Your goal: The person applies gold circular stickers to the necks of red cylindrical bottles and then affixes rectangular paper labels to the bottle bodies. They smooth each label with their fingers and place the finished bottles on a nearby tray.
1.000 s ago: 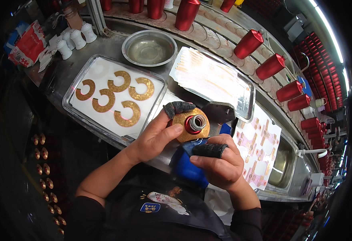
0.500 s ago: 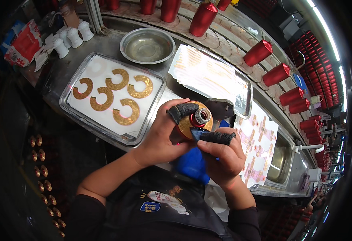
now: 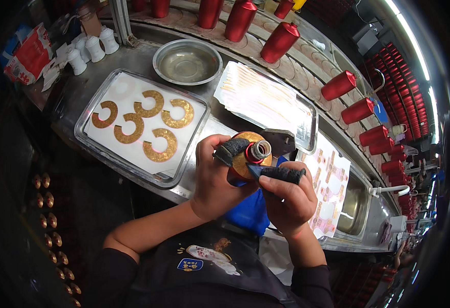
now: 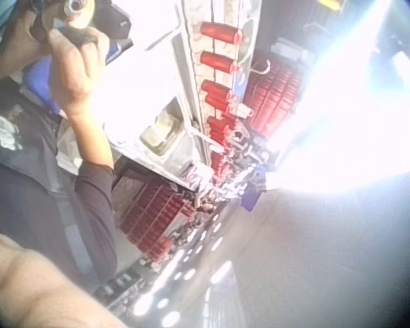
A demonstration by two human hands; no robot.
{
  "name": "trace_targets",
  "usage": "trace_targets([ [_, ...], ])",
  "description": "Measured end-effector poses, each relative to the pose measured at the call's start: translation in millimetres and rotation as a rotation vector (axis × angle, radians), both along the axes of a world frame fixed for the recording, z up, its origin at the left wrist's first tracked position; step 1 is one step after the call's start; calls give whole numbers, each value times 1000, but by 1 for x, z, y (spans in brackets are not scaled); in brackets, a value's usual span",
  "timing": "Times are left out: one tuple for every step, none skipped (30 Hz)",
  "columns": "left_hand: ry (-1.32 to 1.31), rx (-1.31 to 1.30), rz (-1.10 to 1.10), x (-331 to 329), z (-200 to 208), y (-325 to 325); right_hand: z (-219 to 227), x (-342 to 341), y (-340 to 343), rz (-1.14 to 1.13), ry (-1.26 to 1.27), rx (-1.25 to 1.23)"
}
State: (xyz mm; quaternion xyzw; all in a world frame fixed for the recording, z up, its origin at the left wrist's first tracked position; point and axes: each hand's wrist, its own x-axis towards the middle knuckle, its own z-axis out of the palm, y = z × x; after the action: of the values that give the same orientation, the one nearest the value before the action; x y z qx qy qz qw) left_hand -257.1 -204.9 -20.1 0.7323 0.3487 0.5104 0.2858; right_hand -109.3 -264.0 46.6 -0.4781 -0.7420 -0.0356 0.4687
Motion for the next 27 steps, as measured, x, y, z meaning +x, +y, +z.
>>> trace_targets([
  [-2,-2,1,1,-4,0,3,-2,-1,42,-10,-37],
  [-4,-4,2,3,-12,1,7,-7,-3,84,-21,-75],
  [2,-5,2,4,-12,4,9,-10,-4,125,-25,-111],
  [38,40,38,3,-10,5,7,-10,-4,141,18,-95],
  [17,-20,-13,0,-7,7,6,-8,-3,80,33,-92],
  [-7,-76,-64,-3,-1,10,6,-3,-3,18,44,-85],
  [-30,-131,-109,-8,3,13,5,0,-3,-36,58,-78],
  [-50,-171,-229,-14,5,25,3,2,-3,-23,46,-77],
  [-68,-221,-350,-20,7,38,0,2,-3,-38,74,-70],
  [-61,-337,-515,-26,9,47,-3,1,-3,-54,103,-66],
  [-54,-454,-678,-28,10,51,-4,0,-4,-70,133,-61],
  [-8,-335,-647,-29,10,51,-4,0,-3,-69,155,-64],
  [-14,-307,-605,-29,8,49,-3,-2,-3,-52,129,-75],
  [-18,-280,-562,-28,4,45,-2,-4,-3,-33,104,-86],
  [-26,-254,-525,-26,1,39,-1,-6,-4,-21,75,-100],
  [-38,-155,-434,-21,1,32,0,-8,-4,-5,59,-104],
  [-10,-107,-362,-19,0,26,-1,-8,-4,-11,77,-109],
  [18,-55,-291,-17,1,21,-2,-8,-4,-19,94,-110],
  [46,-4,-220,-15,3,20,-2,-9,-4,-27,111,-111],
  [135,-33,-226,-18,7,23,-1,-9,-7,-30,103,-118],
  [71,-126,-357,-21,7,31,-1,-10,-7,-26,108,-121],
  [8,-220,-488,-24,6,39,-1,-11,-7,-22,114,-123],
  [-56,-315,-618,-25,5,44,-1,-12,-6,-19,120,-126],
  [-5,-265,-579,-26,7,44,0,-12,-5,-19,117,-116],
  [27,-189,-476,-24,6,39,-1,-13,-5,-24,123,-105],
  [57,-112,-373,-20,2,29,-2,-13,-5,-29,128,-95],
  [86,-37,-272,-18,0,22,-3,-14,-7,-35,133,-86],
])
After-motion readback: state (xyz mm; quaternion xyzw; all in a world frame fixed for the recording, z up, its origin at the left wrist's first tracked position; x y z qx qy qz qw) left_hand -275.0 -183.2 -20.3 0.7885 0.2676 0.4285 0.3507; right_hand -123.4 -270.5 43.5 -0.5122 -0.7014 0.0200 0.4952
